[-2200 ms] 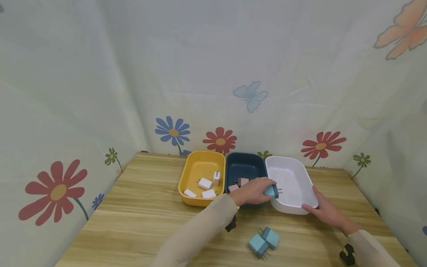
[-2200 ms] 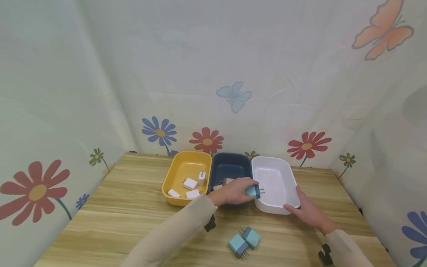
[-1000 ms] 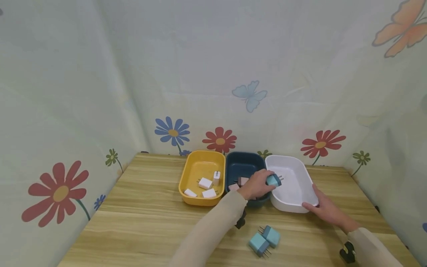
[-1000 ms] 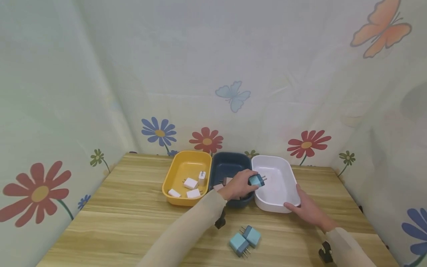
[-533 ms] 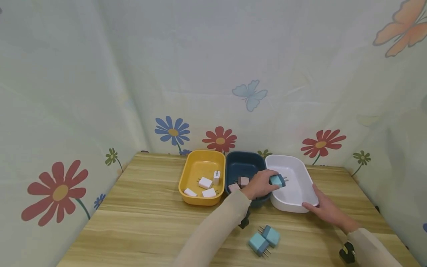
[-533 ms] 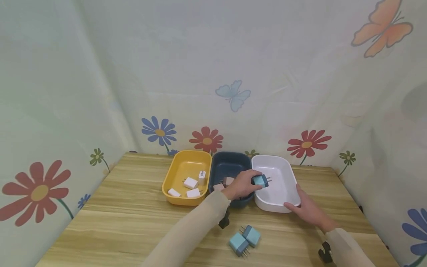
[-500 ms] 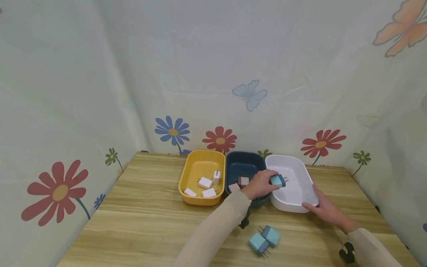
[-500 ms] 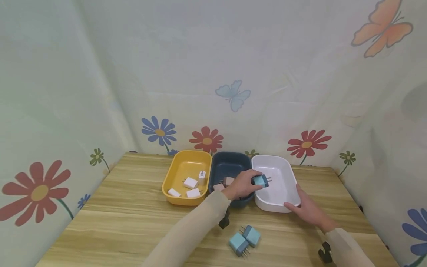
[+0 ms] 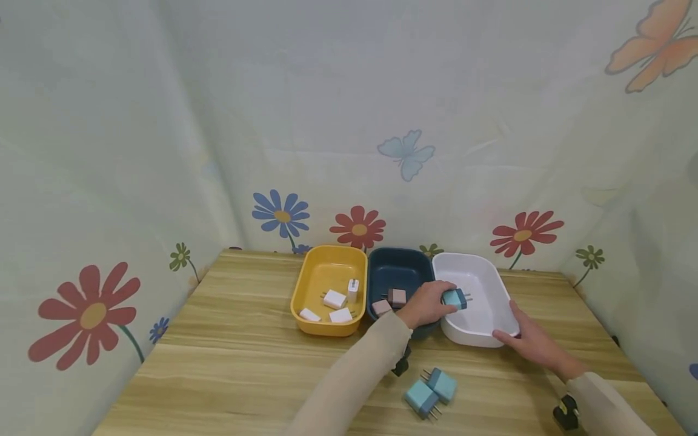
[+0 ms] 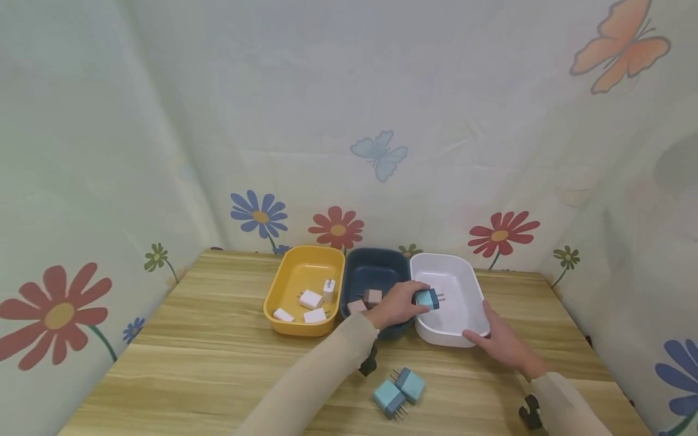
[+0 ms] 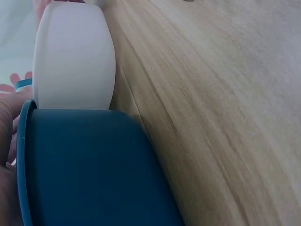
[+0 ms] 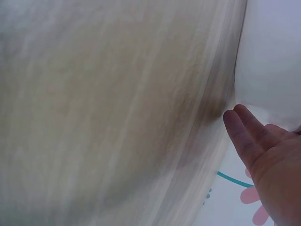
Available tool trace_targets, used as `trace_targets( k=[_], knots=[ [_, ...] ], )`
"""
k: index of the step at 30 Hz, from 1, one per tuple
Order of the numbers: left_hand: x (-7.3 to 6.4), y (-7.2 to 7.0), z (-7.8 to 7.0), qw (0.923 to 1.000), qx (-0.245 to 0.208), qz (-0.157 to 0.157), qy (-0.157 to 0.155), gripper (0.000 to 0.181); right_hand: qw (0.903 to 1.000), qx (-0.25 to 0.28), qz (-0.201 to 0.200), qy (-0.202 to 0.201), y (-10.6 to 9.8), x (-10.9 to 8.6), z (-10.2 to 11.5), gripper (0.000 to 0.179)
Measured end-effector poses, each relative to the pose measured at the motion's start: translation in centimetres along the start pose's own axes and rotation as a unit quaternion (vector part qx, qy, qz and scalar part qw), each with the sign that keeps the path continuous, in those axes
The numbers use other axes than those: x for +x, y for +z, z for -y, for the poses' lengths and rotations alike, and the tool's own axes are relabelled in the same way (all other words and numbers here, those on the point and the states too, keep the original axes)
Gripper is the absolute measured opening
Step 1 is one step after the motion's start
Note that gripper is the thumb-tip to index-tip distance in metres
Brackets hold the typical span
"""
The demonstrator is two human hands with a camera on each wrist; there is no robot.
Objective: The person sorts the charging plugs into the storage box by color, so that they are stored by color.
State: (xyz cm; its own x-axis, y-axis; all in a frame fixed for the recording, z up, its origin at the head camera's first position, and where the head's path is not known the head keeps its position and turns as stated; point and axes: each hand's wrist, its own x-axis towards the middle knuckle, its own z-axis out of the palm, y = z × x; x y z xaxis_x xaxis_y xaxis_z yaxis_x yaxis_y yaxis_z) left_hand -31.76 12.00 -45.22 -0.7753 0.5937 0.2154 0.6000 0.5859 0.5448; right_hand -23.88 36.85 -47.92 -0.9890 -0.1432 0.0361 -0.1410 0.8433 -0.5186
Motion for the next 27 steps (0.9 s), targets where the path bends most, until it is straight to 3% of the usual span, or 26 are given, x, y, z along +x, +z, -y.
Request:
trace_targets(
  k=[10, 18, 21, 27],
  knots=[
    [0.4, 0.6, 0.4, 0.9997, -0.012, 0.003, -0.021, 0.045, 1.0, 0.007, -0.001, -0.003, 0.0, -0.2, 0.4, 0.097],
    [0.5, 0.8, 0.6, 0.9984, -0.018, -0.041, -0.036, 0.042, 1.0, 0.009, 0.001, 0.001, -0.1, -0.3, 0.4, 0.097],
    [0.3, 0.5, 1.1, 0.9981, -0.024, -0.045, -0.034, 0.043, 0.9999, 0.016, 0.003, 0.001, -0.3, -0.4, 0.6, 0.097],
    [-1.0, -0.9, 1.4, 0.9955, -0.077, -0.025, -0.051, 0.044, 0.9999, 0.014, 0.002, -0.003, -0.2, -0.4, 0.5, 0.097]
  ],
)
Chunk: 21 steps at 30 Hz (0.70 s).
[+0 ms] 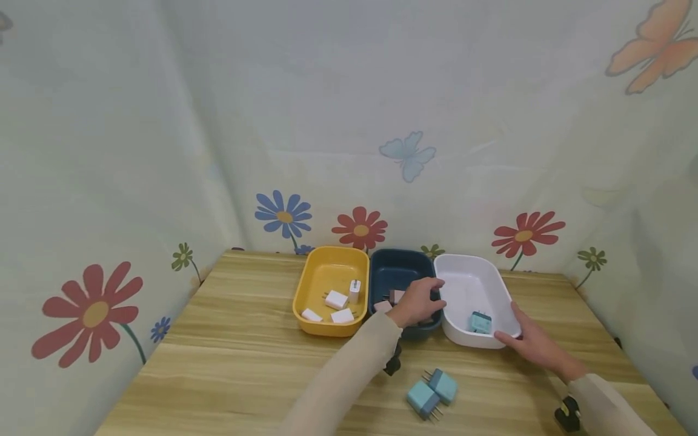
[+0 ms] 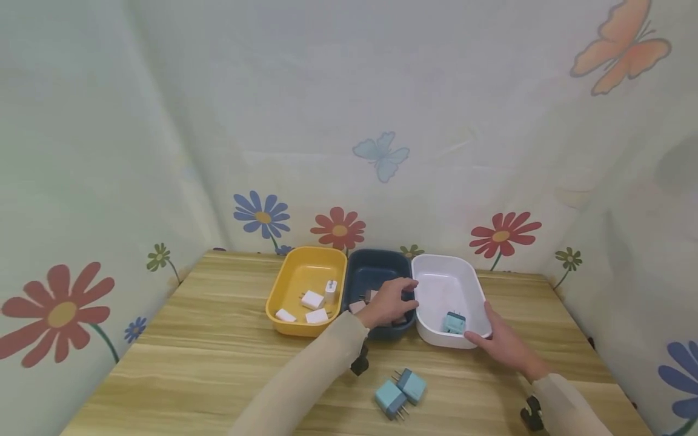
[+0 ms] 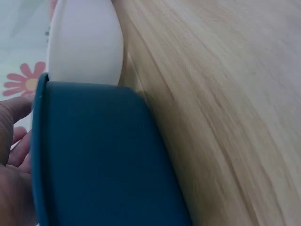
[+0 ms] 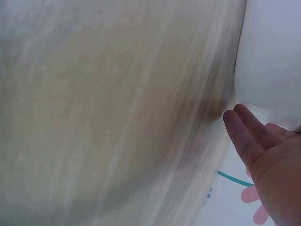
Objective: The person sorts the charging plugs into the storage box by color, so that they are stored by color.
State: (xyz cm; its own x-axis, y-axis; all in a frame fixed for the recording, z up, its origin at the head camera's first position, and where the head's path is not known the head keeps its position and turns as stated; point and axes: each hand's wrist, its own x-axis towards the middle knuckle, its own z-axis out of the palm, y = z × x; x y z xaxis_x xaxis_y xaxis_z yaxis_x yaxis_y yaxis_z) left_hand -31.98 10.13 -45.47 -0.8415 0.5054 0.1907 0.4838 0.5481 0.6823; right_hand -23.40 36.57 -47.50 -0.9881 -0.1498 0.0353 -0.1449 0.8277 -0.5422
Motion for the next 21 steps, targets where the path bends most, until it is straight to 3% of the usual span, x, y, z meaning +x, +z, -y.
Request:
trace_targets(
  k=[6, 21],
  knots=[
    [-1.4, -1.4, -0.3, 0.9993, -0.025, 0.027, 0.009, 0.044, 1.0, -0.003, 0.005, 0.006, 0.0, 0.1, -0.2, 0.098],
    [-4.8, -3.6, -1.1, 0.9924, -0.01, 0.104, 0.064, 0.04, 1.0, 0.003, 0.008, 0.004, -0.1, 0.3, 0.0, 0.098]
  ],
)
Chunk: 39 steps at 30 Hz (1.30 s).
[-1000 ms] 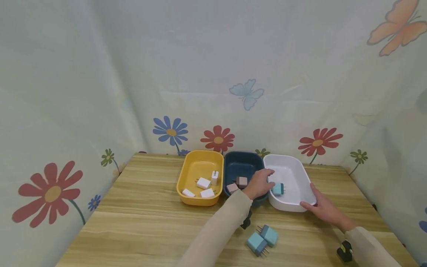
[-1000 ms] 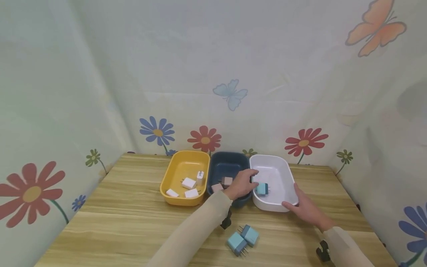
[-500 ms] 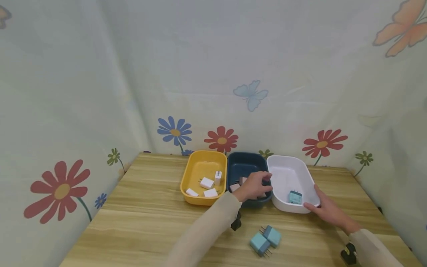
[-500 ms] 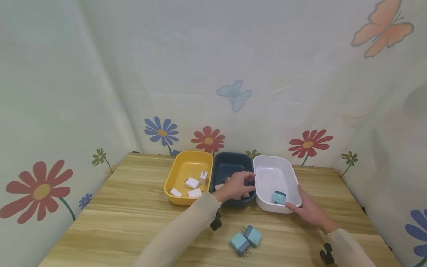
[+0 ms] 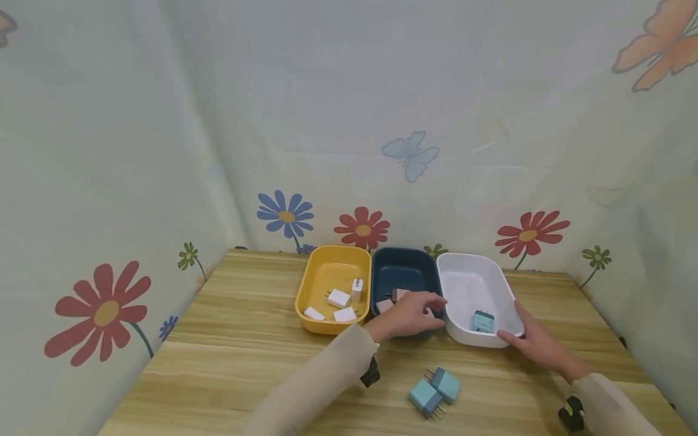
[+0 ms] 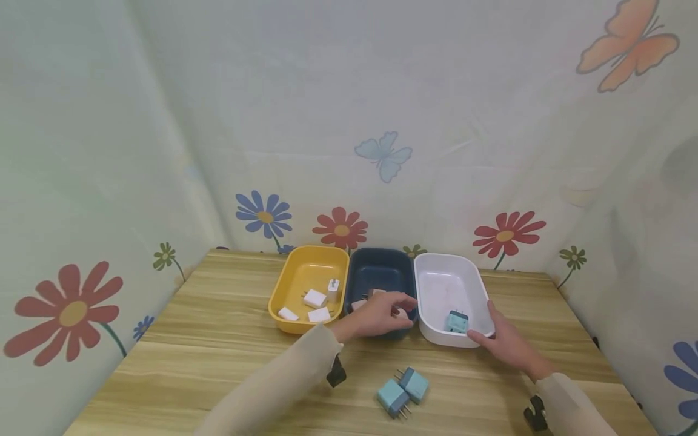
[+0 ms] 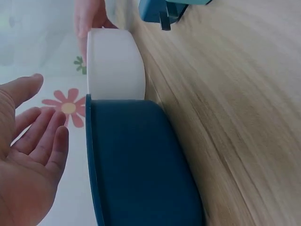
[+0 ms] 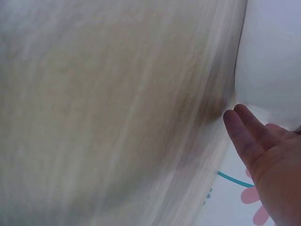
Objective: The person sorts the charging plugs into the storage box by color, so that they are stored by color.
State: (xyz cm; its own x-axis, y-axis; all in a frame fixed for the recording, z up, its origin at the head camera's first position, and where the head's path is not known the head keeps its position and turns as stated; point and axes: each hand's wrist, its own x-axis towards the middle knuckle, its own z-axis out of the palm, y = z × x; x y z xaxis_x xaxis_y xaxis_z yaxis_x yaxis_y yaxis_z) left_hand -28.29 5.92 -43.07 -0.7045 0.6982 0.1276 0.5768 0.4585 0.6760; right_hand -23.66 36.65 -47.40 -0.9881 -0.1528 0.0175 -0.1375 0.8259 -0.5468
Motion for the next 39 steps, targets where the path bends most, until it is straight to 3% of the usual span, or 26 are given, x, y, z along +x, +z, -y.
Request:
trace_targets(
  k=[10, 20, 34, 39],
  knots=[
    [-2.1, -0.3, -0.5, 0.9992, 0.006, 0.037, 0.012, 0.039, 1.0, 0.002, 0.002, 0.003, 0.0, 0.0, 0.2, 0.098],
    [-4.1, -0.2, -0.5, 0.9915, 0.021, 0.084, 0.098, 0.031, 1.0, 0.007, 0.002, 0.0, 0.1, -0.2, -0.1, 0.098],
    [-5.9, 1.3, 0.7, 0.9764, 0.015, 0.172, 0.129, 0.03, 1.0, 0.007, 0.002, -0.004, 0.3, 0.1, -0.6, 0.099],
    [-6.3, 2.0, 1.1, 0.9725, 0.009, 0.204, 0.113, 0.032, 1.0, 0.007, 0.004, -0.003, 0.3, 0.1, -0.5, 0.099]
  ],
)
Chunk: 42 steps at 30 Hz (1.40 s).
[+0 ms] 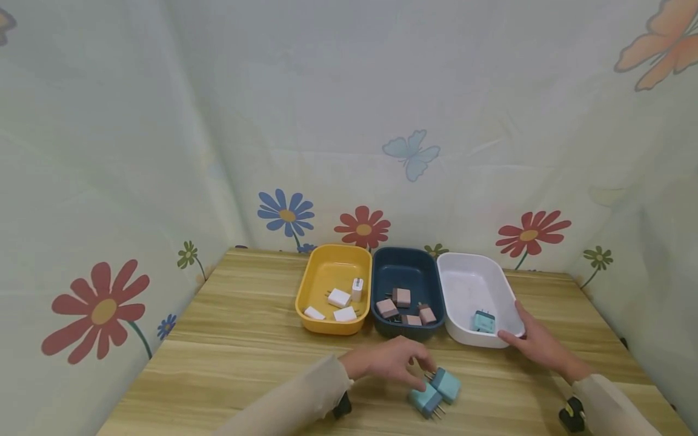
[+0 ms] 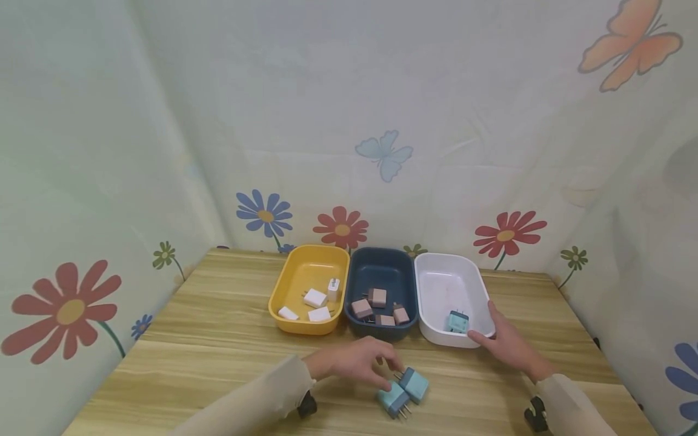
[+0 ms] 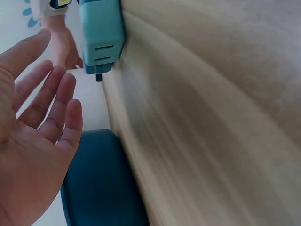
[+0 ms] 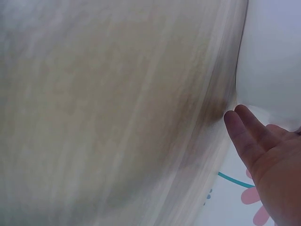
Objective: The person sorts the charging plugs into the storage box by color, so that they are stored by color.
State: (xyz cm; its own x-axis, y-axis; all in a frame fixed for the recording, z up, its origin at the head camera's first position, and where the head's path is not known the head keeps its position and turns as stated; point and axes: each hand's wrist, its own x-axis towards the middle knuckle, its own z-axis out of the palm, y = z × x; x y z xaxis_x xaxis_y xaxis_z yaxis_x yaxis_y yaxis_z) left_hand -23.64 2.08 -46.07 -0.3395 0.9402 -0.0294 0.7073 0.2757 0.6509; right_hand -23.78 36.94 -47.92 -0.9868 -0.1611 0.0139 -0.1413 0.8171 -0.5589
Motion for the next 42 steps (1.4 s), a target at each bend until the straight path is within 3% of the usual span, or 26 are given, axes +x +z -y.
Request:
trace_targets(
  k=[6, 19, 36, 42],
  knots=[
    [-0.2, 0.6, 0.1, 0.9998, -0.011, 0.018, -0.007, 0.035, 1.0, -0.001, 0.001, 0.006, -0.1, -0.1, 0.3, 0.099],
    [-0.5, 1.3, 0.2, 0.9998, -0.003, 0.021, -0.005, 0.038, 0.9999, -0.003, 0.001, 0.01, 0.1, 0.1, -0.3, 0.099],
    [-0.3, 1.5, 0.5, 0.9966, 0.069, 0.045, -0.002, 0.045, 0.9999, -0.01, -0.002, 0.011, 0.1, 0.1, 0.0, 0.101],
    [-0.3, 1.5, 0.3, 0.996, 0.074, 0.05, -0.007, 0.046, 0.9999, -0.01, 0.0, 0.011, 0.1, 0.0, 0.1, 0.101]
  ],
)
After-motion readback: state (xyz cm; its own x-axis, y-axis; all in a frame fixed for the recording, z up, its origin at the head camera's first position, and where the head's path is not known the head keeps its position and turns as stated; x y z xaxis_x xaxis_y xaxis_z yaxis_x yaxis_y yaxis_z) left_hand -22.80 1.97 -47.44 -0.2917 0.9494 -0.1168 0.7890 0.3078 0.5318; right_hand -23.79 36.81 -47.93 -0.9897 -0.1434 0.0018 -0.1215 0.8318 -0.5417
